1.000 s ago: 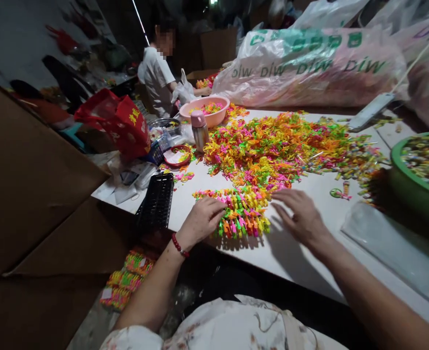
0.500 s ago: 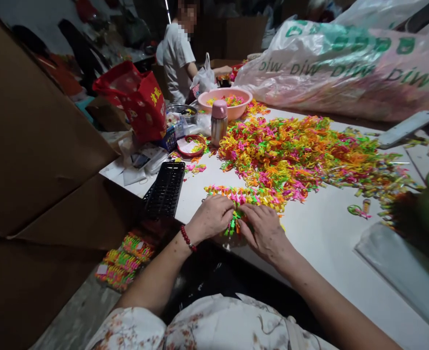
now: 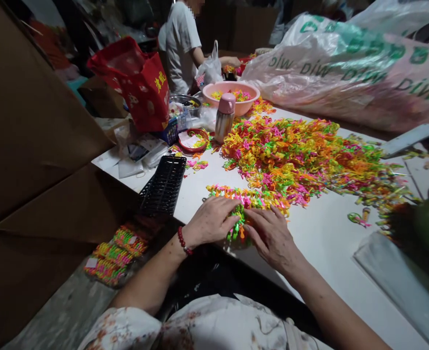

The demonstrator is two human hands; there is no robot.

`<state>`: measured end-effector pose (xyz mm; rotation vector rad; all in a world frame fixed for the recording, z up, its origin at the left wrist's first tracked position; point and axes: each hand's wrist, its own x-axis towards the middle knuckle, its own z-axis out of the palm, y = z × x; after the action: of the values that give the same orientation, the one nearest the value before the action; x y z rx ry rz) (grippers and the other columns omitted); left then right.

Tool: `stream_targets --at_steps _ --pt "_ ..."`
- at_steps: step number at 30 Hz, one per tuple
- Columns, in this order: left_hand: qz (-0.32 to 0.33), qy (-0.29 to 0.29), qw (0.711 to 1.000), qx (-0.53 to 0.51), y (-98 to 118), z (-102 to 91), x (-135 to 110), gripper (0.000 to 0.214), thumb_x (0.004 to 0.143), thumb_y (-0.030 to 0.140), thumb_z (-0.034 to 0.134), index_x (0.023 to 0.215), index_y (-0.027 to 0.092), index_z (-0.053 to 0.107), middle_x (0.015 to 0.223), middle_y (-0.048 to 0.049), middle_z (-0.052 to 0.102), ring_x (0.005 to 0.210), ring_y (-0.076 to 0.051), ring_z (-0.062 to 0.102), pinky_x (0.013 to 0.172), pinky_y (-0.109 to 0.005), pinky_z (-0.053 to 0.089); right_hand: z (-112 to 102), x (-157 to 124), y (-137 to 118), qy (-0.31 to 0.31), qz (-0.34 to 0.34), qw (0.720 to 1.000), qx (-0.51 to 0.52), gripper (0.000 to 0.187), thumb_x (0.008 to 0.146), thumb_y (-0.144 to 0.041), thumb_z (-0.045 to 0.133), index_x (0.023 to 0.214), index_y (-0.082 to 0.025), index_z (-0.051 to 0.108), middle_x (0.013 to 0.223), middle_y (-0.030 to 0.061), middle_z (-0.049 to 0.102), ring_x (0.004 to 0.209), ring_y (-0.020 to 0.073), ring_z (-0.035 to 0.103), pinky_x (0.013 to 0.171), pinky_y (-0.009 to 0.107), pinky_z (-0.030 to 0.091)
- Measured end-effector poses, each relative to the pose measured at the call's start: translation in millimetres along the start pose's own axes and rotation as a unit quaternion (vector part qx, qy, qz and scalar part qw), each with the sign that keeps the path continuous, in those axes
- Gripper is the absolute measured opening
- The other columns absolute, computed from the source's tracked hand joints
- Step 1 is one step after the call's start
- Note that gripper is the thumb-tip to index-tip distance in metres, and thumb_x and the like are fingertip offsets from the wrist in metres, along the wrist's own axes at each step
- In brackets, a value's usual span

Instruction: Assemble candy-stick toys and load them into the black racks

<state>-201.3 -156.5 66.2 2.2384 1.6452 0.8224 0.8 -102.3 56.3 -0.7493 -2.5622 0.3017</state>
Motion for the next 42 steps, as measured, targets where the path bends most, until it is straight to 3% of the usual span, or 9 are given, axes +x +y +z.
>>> stream_targets --at_steps 5,10,17,25,30,35,40,42 --pt "0.026 -0.031 0.999 -0.019 3 -4.4 0 0.033 0.09 0.03 0.053 0.122 0.02 0.054 0.117 -0.0082 0.063 0.112 -0.022 0.056 0.096 -0.039 0.042 2 0 0 -0.018 0.004 1.0 -0.006 0.03 0.095 -0.027 0.049 0.124 -0.024 0.053 0.115 0.0064 0.066 0.105 0.0225 0.061 0.11 0.054 0.025" --pt "0.05 -0.04 0.997 -0.036 7 -4.8 4 0.04 0.091 0.026 0.053 0.13 0.022 0.047 0.129 -0.0081 0.06 0.119 -0.021 0.054 0.099 -0.038 0.041 8 -1 -2 0.015 0.024 0.999 0.02 0.033 0.091 -0.02 0.049 0.123 -0.02 0.047 0.104 0.0079 0.066 0.097 0.0228 0.062 0.111 0.056 0.027" --pt "0.103 -0.09 0.991 0.005 10 -4.6 15 0.03 0.094 0.022 0.047 0.123 0.02 0.054 0.119 -0.0069 0.065 0.114 -0.02 0.056 0.099 -0.037 0.042 13 0 -1 0.091 0.026 0.995 0.007 0.018 0.086 -0.016 0.05 0.102 -0.02 0.053 0.111 0.0145 0.057 0.109 0.0283 0.054 0.098 0.054 0.042" --pt "0.121 -0.094 0.984 0.091 13 4.2 22 0.027 0.098 0.022 0.035 0.104 0.014 0.06 0.107 -0.0093 0.063 0.105 -0.02 0.054 0.097 -0.039 0.044 16 -2 -1 0.105 0.036 0.994 -0.018 0.019 0.086 -0.012 0.048 0.103 -0.018 0.055 0.112 0.0153 0.057 0.108 0.0271 0.054 0.1 0.054 0.041" --pt "0.11 -0.079 0.986 0.098 13 10.9 24 0.026 0.097 0.023 0.037 0.107 0.014 0.059 0.108 -0.0109 0.061 0.106 -0.022 0.053 0.096 -0.042 0.045 18 1 2 0.074 0.027 0.997 -0.019 0.024 0.087 -0.013 0.047 0.108 -0.019 0.057 0.11 0.0123 0.061 0.105 0.0246 0.057 0.106 0.052 0.037" --pt "0.064 -0.045 0.996 0.034 11 13.6 29 0.025 0.097 0.027 0.041 0.115 0.016 0.055 0.116 -0.011 0.059 0.112 -0.021 0.054 0.098 -0.04 0.047 15 8 9 0.068 0.029 0.997 -0.014 0.028 0.088 -0.016 0.048 0.114 -0.018 0.057 0.112 0.0129 0.062 0.11 0.0254 0.056 0.107 0.052 0.036" --pt "0.058 0.059 0.996 0.031 10 -1.4 18 0.037 0.095 0.027 0.046 0.13 0.019 0.047 0.127 -0.0128 0.056 0.122 -0.023 0.05 0.104 -0.043 0.042 -7 -3 11 0.087 0.048 0.995 0.005 0.047 0.093 -0.025 0.048 0.139 -0.02 0.04 0.134 0.0138 0.054 0.125 0.0266 0.048 0.11 0.054 0.031" --pt "0.073 0.061 0.994 0.061 9 -6.7 11 0.045 0.094 0.03 0.048 0.137 0.019 0.042 0.134 -0.014 0.053 0.127 -0.025 0.047 0.106 -0.045 0.038 -12 -13 10 0.079 0.05 0.995 -0.033 0.054 0.094 -0.031 0.051 0.144 -0.021 0.035 0.14 0.0128 0.051 0.132 0.0278 0.041 0.113 0.055 0.024"
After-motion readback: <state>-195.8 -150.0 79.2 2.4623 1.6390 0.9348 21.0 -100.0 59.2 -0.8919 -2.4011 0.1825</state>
